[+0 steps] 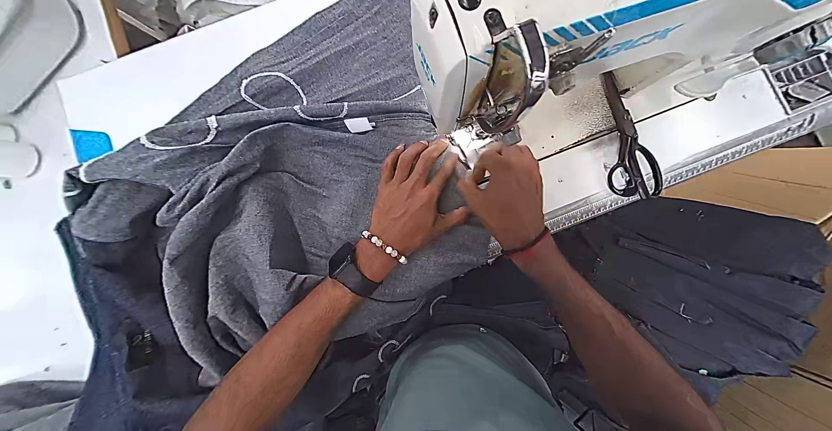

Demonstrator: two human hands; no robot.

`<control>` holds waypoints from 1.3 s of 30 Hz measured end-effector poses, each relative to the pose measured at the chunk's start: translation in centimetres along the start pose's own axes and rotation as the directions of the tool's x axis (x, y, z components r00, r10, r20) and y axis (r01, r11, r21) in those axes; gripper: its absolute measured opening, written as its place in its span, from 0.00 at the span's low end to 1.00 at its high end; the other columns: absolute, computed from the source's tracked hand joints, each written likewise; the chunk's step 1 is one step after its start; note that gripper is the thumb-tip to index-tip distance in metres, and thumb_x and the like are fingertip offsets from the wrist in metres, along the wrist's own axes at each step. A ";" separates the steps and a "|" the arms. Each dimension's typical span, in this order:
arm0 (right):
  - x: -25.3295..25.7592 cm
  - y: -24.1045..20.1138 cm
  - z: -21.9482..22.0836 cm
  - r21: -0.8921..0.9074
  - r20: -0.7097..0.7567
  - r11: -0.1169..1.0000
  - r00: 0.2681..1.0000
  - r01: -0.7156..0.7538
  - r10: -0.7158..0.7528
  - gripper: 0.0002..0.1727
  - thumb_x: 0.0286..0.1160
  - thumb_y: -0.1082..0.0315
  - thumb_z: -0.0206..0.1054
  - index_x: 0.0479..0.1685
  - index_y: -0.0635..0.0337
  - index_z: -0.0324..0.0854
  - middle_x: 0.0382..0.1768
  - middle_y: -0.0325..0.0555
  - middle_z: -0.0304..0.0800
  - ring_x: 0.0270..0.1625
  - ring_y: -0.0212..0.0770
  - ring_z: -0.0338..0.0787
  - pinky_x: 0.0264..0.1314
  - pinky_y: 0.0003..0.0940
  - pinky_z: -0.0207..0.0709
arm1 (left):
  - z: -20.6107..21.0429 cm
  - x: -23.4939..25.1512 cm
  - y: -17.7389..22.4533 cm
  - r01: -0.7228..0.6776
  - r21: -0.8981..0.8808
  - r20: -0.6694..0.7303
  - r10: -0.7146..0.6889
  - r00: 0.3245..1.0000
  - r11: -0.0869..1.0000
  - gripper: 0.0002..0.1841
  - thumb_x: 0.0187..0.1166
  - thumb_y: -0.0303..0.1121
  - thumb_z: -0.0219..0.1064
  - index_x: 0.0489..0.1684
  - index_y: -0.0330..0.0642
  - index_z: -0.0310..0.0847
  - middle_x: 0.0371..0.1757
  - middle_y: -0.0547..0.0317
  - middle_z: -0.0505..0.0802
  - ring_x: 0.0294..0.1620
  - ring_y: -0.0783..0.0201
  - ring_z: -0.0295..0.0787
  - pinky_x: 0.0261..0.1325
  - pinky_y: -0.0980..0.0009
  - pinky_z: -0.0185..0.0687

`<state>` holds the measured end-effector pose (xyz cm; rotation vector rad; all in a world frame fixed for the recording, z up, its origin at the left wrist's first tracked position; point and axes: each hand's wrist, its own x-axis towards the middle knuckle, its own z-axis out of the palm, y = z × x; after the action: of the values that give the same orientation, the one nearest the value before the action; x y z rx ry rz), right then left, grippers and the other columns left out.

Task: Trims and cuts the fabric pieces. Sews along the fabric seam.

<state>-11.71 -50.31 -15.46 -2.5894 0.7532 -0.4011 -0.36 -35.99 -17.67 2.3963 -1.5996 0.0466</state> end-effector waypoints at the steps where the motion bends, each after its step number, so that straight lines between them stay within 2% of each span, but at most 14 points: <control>1: 0.3 -0.6 -0.5 0.028 0.034 0.999 0.999 0.030 -0.031 0.14 0.67 0.57 0.72 0.22 0.57 0.82 0.39 0.54 0.84 0.49 0.59 0.84 0.46 0.57 0.76 | 0.0 -0.1 -0.2 -0.007 -0.023 -0.024 0.006 1.000 1.000 0.45 0.67 0.75 0.60 0.81 0.54 0.77 0.86 0.59 0.77 0.87 0.49 0.66 0.89 0.44 0.52; 3: 0.1 -1.1 -1.1 0.109 0.035 0.994 0.999 0.018 -0.022 0.12 0.68 0.59 0.72 0.24 0.57 0.82 0.35 0.52 0.84 0.42 0.55 0.85 0.38 0.53 0.77 | 0.0 -0.2 -0.7 -0.041 -0.061 -0.041 0.039 0.998 0.997 0.42 0.73 0.72 0.60 0.81 0.54 0.77 0.85 0.60 0.77 0.88 0.51 0.66 0.90 0.45 0.52; 4: -0.4 -1.2 -1.1 0.180 0.035 0.983 0.999 -0.038 0.032 0.11 0.70 0.60 0.72 0.34 0.59 0.86 0.37 0.50 0.87 0.40 0.50 0.88 0.37 0.51 0.81 | 0.0 -0.2 -1.0 -0.061 -0.075 -0.039 0.058 0.998 0.995 0.36 0.79 0.66 0.57 0.82 0.55 0.77 0.86 0.61 0.77 0.89 0.51 0.65 0.91 0.45 0.51; 6: -3.0 -1.5 -0.7 0.308 0.111 0.931 0.979 -0.196 0.170 0.24 0.76 0.55 0.69 0.66 0.60 0.79 0.38 0.46 0.91 0.34 0.44 0.91 0.33 0.48 0.86 | -0.2 -0.3 -1.1 -0.066 -0.075 -0.013 0.065 0.998 0.995 0.28 0.89 0.55 0.50 0.83 0.56 0.76 0.87 0.62 0.76 0.89 0.54 0.64 0.92 0.47 0.51; 7: -4.8 -2.1 -0.3 0.347 0.143 0.901 0.964 -0.261 0.224 0.30 0.77 0.53 0.67 0.74 0.60 0.75 0.32 0.45 0.90 0.30 0.43 0.90 0.30 0.47 0.85 | -0.3 -0.3 -1.1 -0.057 -0.064 0.004 0.057 0.998 0.996 0.27 0.90 0.53 0.49 0.84 0.58 0.75 0.88 0.63 0.75 0.90 0.55 0.63 0.92 0.48 0.50; 8: -6.7 -2.8 -0.2 0.380 0.191 0.870 0.947 -0.315 0.260 0.32 0.77 0.50 0.67 0.76 0.60 0.73 0.32 0.44 0.92 0.31 0.41 0.92 0.33 0.45 0.86 | -0.3 -0.2 -1.0 -0.051 -0.053 0.006 0.052 0.999 0.997 0.27 0.91 0.52 0.49 0.84 0.58 0.75 0.88 0.63 0.75 0.90 0.55 0.63 0.92 0.48 0.50; 10: -9.8 -4.0 0.1 0.517 0.234 0.769 0.926 -0.376 0.296 0.27 0.78 0.55 0.66 0.72 0.61 0.78 0.35 0.40 0.94 0.36 0.32 0.93 0.38 0.35 0.88 | -0.2 -0.3 -0.9 -0.047 -0.035 0.008 0.047 0.999 0.998 0.26 0.90 0.52 0.49 0.84 0.59 0.75 0.88 0.63 0.75 0.90 0.54 0.62 0.92 0.49 0.50; 13: -10.9 -4.2 0.5 0.668 0.171 0.659 0.933 -0.346 0.316 0.19 0.80 0.64 0.63 0.64 0.64 0.83 0.29 0.36 0.90 0.27 0.25 0.87 0.29 0.26 0.83 | -0.2 -0.2 -0.9 -0.038 -0.012 -0.012 0.038 0.999 0.999 0.25 0.90 0.51 0.50 0.82 0.60 0.78 0.87 0.62 0.76 0.90 0.52 0.62 0.90 0.48 0.52; 16: -9.7 -3.5 0.8 0.638 0.131 0.702 0.943 -0.316 0.306 0.22 0.79 0.64 0.61 0.69 0.61 0.84 0.28 0.35 0.91 0.24 0.25 0.84 0.26 0.26 0.80 | -0.2 0.2 -1.2 -0.055 0.022 -0.047 0.056 0.997 0.998 0.23 0.90 0.50 0.52 0.78 0.61 0.82 0.84 0.61 0.79 0.88 0.51 0.64 0.88 0.48 0.54; 20: -8.3 -3.0 0.8 0.614 0.165 0.709 0.934 -0.348 0.316 0.26 0.78 0.63 0.62 0.75 0.58 0.82 0.14 0.29 0.75 0.13 0.25 0.67 0.16 0.25 0.65 | 0.0 0.4 -1.7 -0.096 0.048 -0.089 0.100 0.991 0.994 0.21 0.89 0.50 0.54 0.72 0.61 0.86 0.79 0.60 0.83 0.84 0.50 0.68 0.85 0.48 0.57; 25: -7.0 -2.7 1.0 0.571 0.161 0.740 0.933 -0.355 0.323 0.25 0.77 0.62 0.63 0.74 0.54 0.83 0.12 0.27 0.72 0.13 0.25 0.65 0.16 0.26 0.62 | -0.4 0.8 -2.3 -0.136 0.062 -0.107 0.142 0.984 0.989 0.19 0.88 0.49 0.56 0.69 0.61 0.89 0.74 0.61 0.86 0.81 0.50 0.71 0.83 0.49 0.58; 28: -6.2 -2.9 1.2 0.467 0.133 0.815 0.938 -0.345 0.321 0.25 0.77 0.62 0.61 0.74 0.52 0.83 0.12 0.30 0.73 0.13 0.29 0.68 0.17 0.30 0.65 | -0.5 1.0 -2.5 -0.167 0.077 -0.112 0.175 0.978 0.983 0.19 0.88 0.48 0.57 0.66 0.59 0.90 0.73 0.60 0.87 0.80 0.49 0.73 0.81 0.49 0.60; 33: -7.3 -4.2 0.9 0.245 0.123 0.928 0.958 -0.282 0.258 0.29 0.79 0.51 0.62 0.75 0.58 0.80 0.19 0.38 0.87 0.21 0.39 0.87 0.24 0.42 0.80 | -0.5 0.5 -2.2 -0.116 0.035 -0.057 0.118 0.991 0.993 0.19 0.88 0.47 0.56 0.68 0.57 0.88 0.78 0.60 0.84 0.83 0.50 0.71 0.83 0.50 0.61; 39: -8.6 -3.8 0.5 0.420 0.117 0.860 0.957 -0.289 0.264 0.23 0.83 0.58 0.58 0.69 0.60 0.84 0.21 0.35 0.88 0.21 0.31 0.85 0.23 0.32 0.79 | -0.3 0.6 -2.4 -0.126 0.036 -0.079 0.128 0.989 0.991 0.19 0.88 0.49 0.56 0.65 0.59 0.90 0.78 0.61 0.84 0.82 0.51 0.71 0.83 0.50 0.60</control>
<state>-16.82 -42.40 -15.45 -2.0311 0.8876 -0.3577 2.11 -35.59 -17.77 2.2809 -1.7233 0.1924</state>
